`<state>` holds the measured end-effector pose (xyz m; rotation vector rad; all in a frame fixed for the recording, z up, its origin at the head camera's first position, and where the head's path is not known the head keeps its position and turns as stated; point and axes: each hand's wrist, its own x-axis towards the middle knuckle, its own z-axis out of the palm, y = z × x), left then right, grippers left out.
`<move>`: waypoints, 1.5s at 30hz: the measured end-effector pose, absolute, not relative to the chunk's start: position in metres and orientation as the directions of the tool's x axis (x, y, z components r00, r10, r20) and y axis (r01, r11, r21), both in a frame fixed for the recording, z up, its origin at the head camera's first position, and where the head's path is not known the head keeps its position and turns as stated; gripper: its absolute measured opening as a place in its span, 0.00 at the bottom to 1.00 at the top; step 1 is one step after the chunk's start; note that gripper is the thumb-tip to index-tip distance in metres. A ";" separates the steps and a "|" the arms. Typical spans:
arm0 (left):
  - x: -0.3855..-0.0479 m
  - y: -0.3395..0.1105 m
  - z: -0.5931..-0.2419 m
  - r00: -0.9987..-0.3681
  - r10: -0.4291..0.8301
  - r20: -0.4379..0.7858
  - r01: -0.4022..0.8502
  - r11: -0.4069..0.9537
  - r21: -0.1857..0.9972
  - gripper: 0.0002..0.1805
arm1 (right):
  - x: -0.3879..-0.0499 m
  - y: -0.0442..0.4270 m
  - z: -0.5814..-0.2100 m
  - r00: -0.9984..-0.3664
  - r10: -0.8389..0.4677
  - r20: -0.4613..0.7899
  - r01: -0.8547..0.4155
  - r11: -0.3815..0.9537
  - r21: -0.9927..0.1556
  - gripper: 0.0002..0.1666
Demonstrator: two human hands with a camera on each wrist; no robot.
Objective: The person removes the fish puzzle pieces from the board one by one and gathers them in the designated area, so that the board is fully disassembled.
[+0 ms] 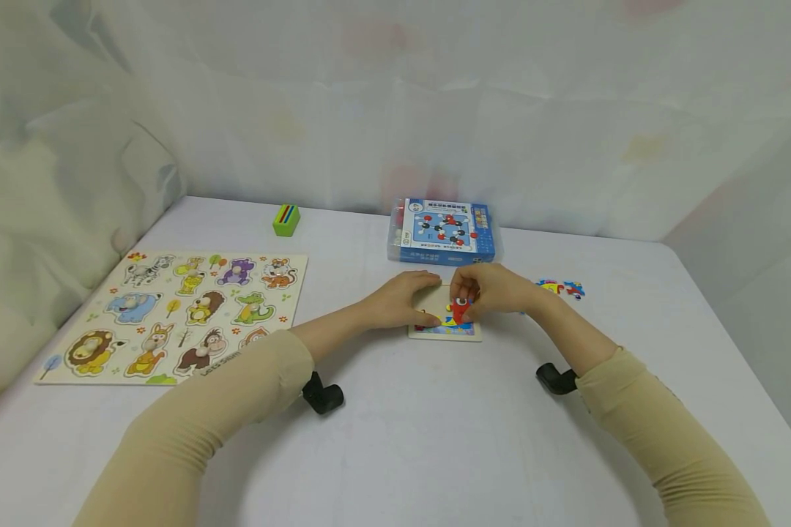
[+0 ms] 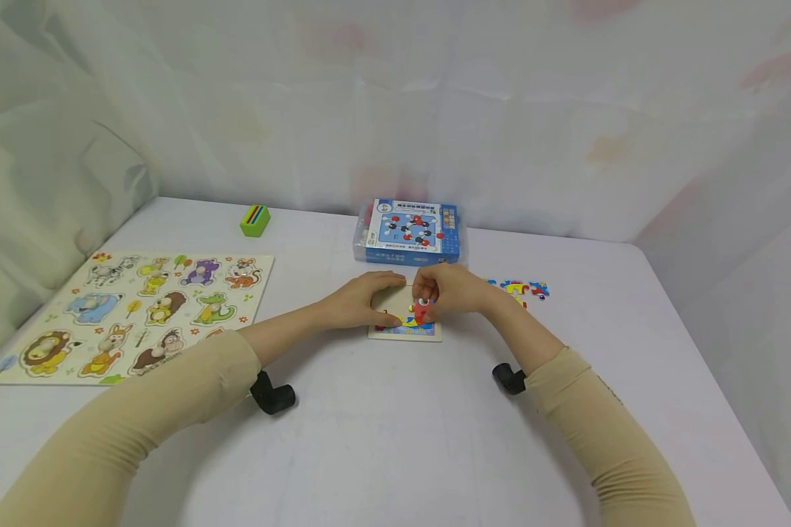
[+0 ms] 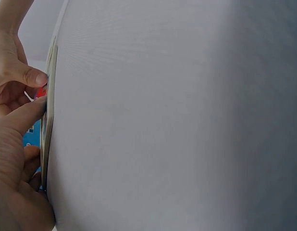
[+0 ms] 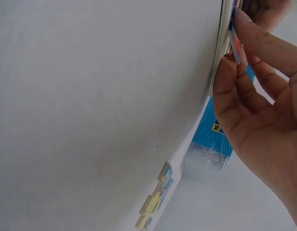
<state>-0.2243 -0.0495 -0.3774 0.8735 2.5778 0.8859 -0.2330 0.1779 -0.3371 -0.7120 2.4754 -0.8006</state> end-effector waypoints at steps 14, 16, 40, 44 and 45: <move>-0.224 -0.049 -0.377 -0.779 0.623 -0.065 0.453 0.632 0.628 0.42 | -0.231 0.177 -0.336 -0.746 -0.610 -0.267 -0.334 0.690 -0.642 0.17; -0.224 -0.049 -0.377 -0.779 0.625 -0.061 0.456 0.631 0.628 0.42 | -0.232 0.177 -0.336 -0.746 -0.609 -0.268 -0.335 0.691 -0.640 0.17; -0.225 -0.049 -0.378 -0.776 0.628 -0.061 0.468 0.638 0.611 0.42 | -0.233 0.184 -0.332 -0.763 -0.596 -0.250 -0.349 0.705 -0.617 0.16; -0.225 -0.049 -0.378 -0.774 0.631 -0.053 0.482 0.641 0.597 0.42 | -0.234 0.192 -0.326 -0.780 -0.582 -0.231 -0.354 0.714 -0.604 0.17; -0.225 -0.049 -0.378 -0.774 0.632 -0.051 0.486 0.642 0.593 0.42 | -0.234 0.194 -0.325 -0.785 -0.575 -0.230 -0.347 0.716 -0.606 0.16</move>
